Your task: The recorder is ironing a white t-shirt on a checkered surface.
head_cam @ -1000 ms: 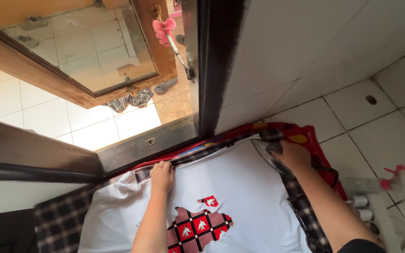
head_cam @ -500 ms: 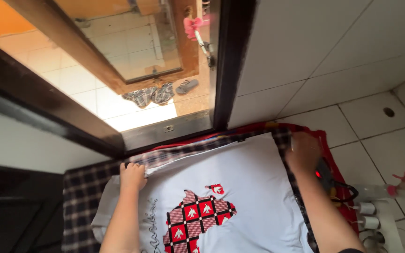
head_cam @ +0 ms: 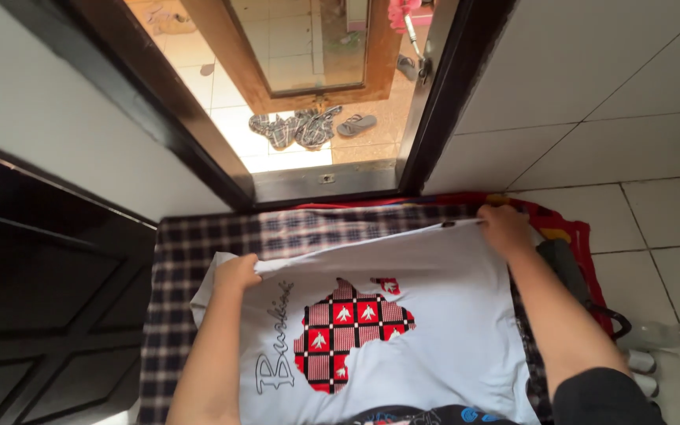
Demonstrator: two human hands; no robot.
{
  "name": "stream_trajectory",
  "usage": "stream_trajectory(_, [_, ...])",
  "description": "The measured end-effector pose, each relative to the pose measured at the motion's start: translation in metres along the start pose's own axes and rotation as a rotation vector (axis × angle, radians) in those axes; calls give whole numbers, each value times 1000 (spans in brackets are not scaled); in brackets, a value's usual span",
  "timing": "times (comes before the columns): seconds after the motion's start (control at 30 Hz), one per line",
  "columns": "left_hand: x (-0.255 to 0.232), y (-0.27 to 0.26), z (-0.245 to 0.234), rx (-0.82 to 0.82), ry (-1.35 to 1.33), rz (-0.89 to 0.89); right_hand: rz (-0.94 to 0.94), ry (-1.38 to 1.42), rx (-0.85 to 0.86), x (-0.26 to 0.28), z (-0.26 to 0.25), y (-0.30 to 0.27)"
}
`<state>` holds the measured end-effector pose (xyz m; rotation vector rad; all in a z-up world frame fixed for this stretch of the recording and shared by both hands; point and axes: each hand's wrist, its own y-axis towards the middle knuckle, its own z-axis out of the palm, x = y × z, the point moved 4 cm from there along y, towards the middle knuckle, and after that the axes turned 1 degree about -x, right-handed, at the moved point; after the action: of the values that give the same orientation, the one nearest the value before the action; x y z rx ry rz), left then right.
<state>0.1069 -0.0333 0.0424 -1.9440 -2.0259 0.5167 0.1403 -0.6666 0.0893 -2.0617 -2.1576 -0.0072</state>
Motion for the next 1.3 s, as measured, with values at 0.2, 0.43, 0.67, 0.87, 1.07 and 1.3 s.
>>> stream_trajectory(0.2, [33,-30,-62,-18,-782,86,63,118,-41,-9,-114,-33])
stream_trajectory(0.43, [-32,-153,-248,-150,-1344,163,-21,374,-353,-1,-223,-61])
stream_trajectory(0.67, [-80,-171,-348,-582,-1570,411,19,1111,-525,10,-294,-54])
stream_trajectory(0.87, [-74,-218,-345,-948,-1315,668,-204,1159,-869,-23,-283,-90])
stream_trajectory(1.07, [-47,-299,-227,-981,-673,421,211,1008,-661,-20,-197,-188])
stream_trajectory(1.3, [-4,-330,5,-64,-458,40,35,1047,-210,-69,20,-277])
